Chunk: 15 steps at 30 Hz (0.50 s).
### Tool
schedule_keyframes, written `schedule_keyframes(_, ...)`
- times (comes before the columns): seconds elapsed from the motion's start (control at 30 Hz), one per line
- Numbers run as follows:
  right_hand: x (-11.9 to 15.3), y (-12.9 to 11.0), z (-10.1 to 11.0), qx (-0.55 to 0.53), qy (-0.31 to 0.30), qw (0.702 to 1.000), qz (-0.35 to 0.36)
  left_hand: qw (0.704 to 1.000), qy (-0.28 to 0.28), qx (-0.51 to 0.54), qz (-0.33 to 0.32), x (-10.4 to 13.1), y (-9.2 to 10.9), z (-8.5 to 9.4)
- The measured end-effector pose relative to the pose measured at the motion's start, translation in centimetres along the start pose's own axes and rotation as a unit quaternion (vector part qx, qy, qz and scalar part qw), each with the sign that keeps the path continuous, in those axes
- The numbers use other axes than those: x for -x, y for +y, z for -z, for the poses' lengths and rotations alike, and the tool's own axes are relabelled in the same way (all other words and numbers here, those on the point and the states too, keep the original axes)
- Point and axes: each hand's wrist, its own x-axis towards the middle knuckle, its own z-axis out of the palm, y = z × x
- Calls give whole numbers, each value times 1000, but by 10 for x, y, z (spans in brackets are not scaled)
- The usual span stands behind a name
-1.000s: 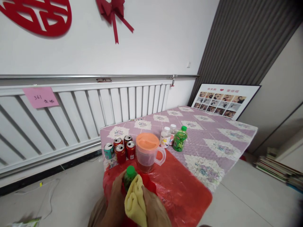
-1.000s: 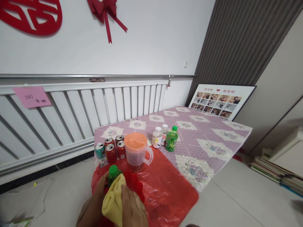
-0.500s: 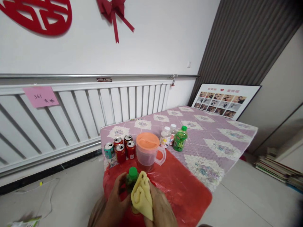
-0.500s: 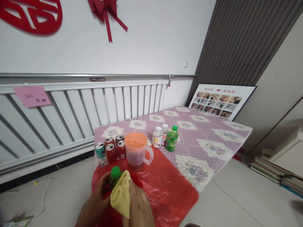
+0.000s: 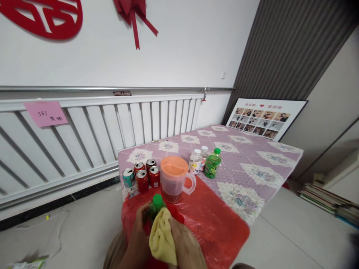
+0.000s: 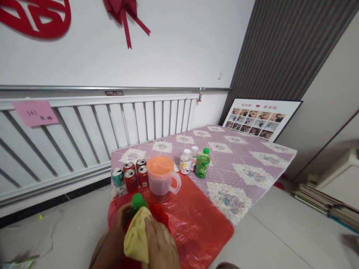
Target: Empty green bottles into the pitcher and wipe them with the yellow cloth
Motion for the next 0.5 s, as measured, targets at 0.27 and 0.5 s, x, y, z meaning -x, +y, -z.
schedule_keyframes(0.27, -5, 9, 7, -33, 27, 999, -7, 998, -40, -43, 13, -5, -22, 7)
schedule_keyframes(0.5, -6, 5, 10, -42, 6, 998, -34, 990, -110, 84, -25, -20, -36, 6)
